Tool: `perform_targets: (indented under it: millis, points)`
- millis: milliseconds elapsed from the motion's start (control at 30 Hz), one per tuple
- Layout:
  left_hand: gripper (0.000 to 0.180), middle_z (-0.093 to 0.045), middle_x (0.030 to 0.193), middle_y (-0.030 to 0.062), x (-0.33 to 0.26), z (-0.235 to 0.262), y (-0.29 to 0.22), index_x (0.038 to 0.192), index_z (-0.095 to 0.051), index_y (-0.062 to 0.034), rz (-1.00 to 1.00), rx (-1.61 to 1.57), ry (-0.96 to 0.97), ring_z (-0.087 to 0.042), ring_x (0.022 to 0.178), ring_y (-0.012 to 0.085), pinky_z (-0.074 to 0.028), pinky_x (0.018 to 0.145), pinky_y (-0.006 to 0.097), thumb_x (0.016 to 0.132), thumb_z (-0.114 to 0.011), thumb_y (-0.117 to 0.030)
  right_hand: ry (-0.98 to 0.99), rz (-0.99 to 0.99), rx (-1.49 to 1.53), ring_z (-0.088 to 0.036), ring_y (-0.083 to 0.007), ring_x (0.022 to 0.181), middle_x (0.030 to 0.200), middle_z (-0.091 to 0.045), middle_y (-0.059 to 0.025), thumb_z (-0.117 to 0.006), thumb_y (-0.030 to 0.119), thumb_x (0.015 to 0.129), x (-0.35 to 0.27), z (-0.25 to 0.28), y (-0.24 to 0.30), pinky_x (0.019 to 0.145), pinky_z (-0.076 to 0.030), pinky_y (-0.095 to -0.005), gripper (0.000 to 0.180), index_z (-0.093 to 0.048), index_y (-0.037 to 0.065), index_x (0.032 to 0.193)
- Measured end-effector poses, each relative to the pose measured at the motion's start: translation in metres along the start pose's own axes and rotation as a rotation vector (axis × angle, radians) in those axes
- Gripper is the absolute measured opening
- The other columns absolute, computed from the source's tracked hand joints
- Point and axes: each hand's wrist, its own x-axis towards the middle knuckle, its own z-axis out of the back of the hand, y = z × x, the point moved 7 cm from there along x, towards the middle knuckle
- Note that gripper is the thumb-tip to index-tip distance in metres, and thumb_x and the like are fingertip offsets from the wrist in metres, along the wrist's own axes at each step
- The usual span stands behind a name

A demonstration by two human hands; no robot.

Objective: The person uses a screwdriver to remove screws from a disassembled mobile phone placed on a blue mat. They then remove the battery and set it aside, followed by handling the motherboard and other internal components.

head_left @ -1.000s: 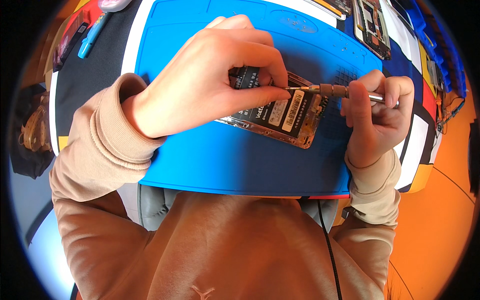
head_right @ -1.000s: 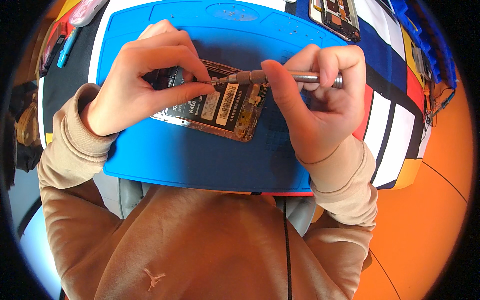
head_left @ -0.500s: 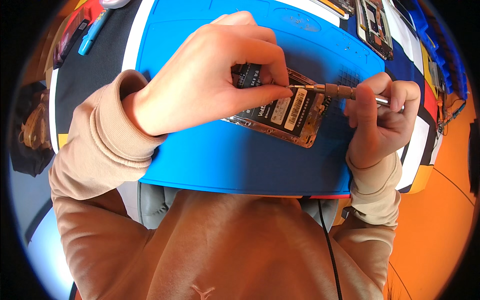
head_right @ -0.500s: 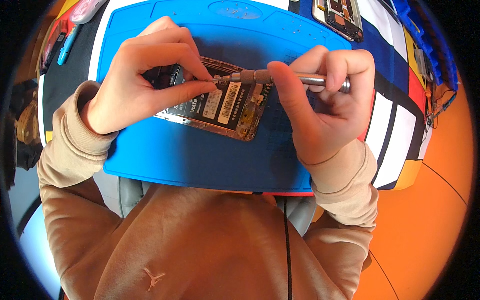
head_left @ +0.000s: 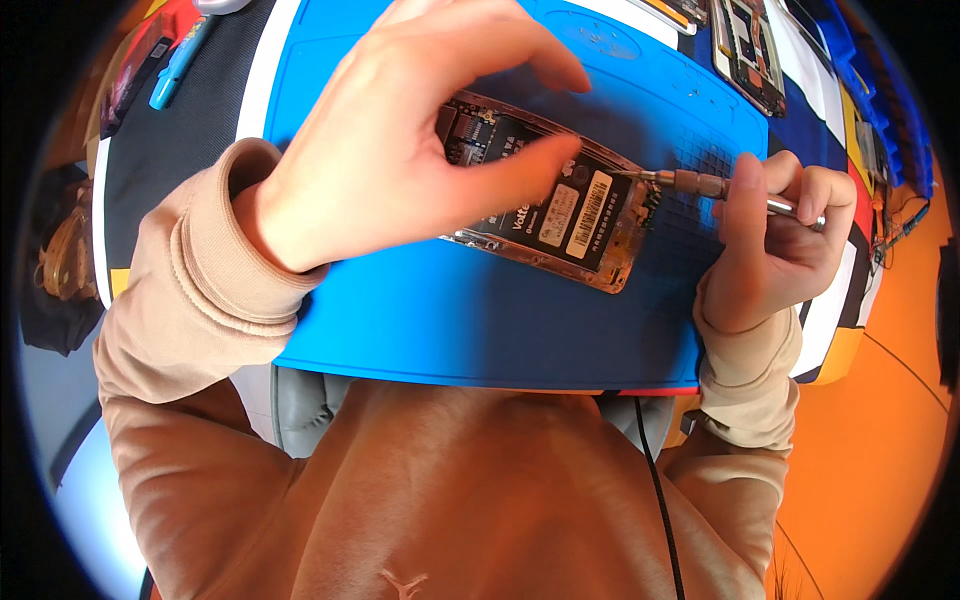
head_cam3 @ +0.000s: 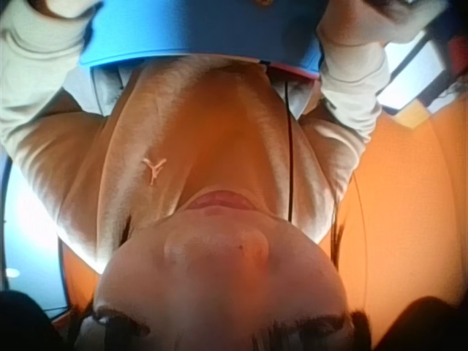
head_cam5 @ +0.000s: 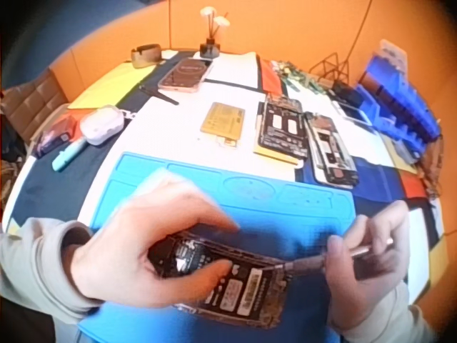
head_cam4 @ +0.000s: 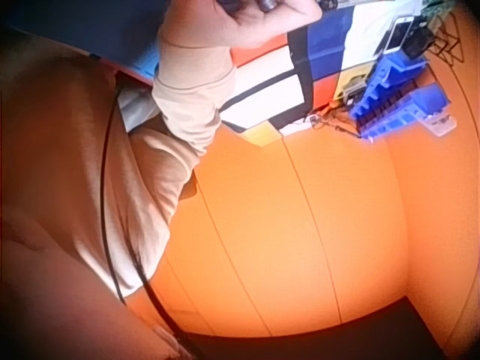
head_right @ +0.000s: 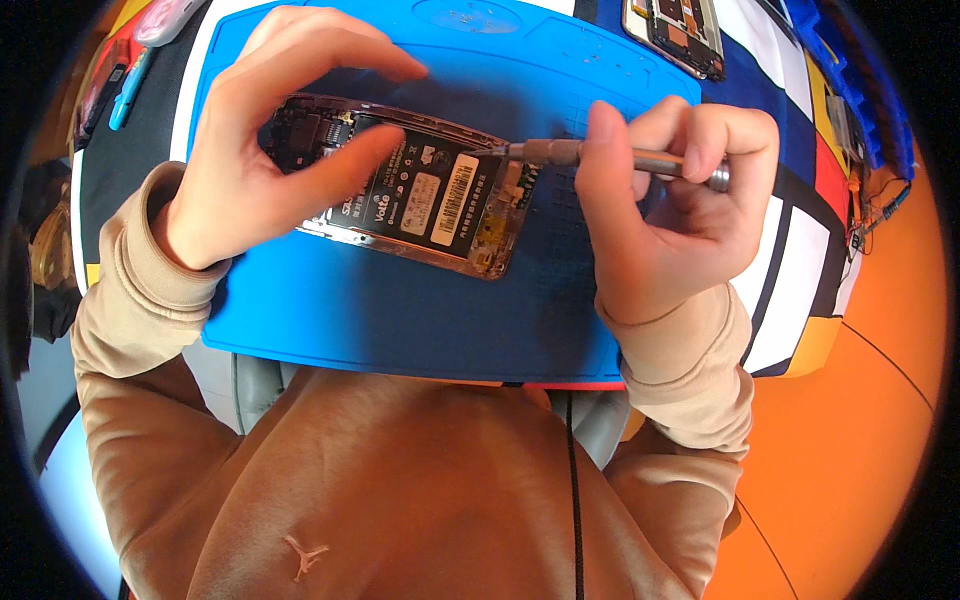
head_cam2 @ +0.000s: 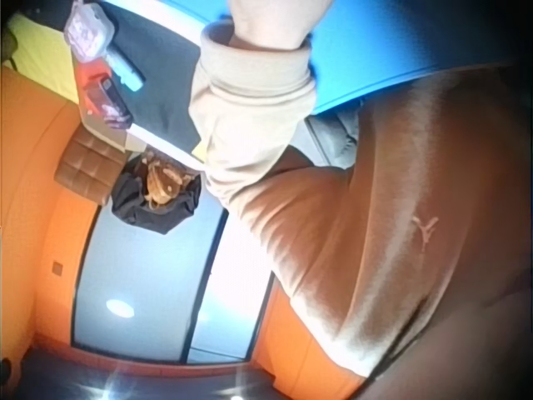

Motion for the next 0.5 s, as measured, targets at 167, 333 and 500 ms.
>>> perform_targets:
  millis: [167, 333, 500]
  points:
    - [0.023, -0.067, 0.092, 0.0088, -0.002, 0.000, 0.013, 0.099, -0.069, -0.0036, 0.096, 0.103, 0.080, -0.059, 0.089, 0.0247, -0.043, 0.083, 0.034, 0.076, -0.070, -0.005, -0.044, 0.064, -0.086, -0.037, -0.0032, 0.060, 0.067, -0.046, 0.0000, -0.065, -0.014, 0.083, 0.001, 0.003, 0.001, 0.056, -0.035, -0.0171, 0.039, -0.035, 0.008, 0.092]
    - [0.019, -0.067, 0.088, 0.0093, -0.001, 0.001, 0.015, 0.095, -0.070, -0.0028, 0.062, 0.069, 0.032, -0.060, 0.086, 0.0248, -0.044, 0.081, 0.034, 0.076, -0.067, -0.001, -0.063, 0.067, -0.088, -0.037, -0.0033, 0.060, 0.067, -0.046, 0.0001, -0.065, -0.013, 0.083, 0.002, 0.005, 0.000, 0.056, -0.035, -0.0168, 0.038, -0.035, 0.008, 0.093]
    - [0.018, -0.067, 0.086, 0.0089, -0.001, 0.001, 0.014, 0.094, -0.070, -0.0029, 0.095, 0.066, 0.040, -0.060, 0.084, 0.0246, -0.043, 0.081, 0.034, 0.076, -0.067, -0.001, -0.050, 0.090, -0.110, -0.038, -0.0031, 0.059, 0.066, -0.046, 0.0004, -0.065, -0.013, 0.083, 0.002, 0.005, 0.001, 0.056, -0.035, -0.0168, 0.038, -0.036, 0.008, 0.092]
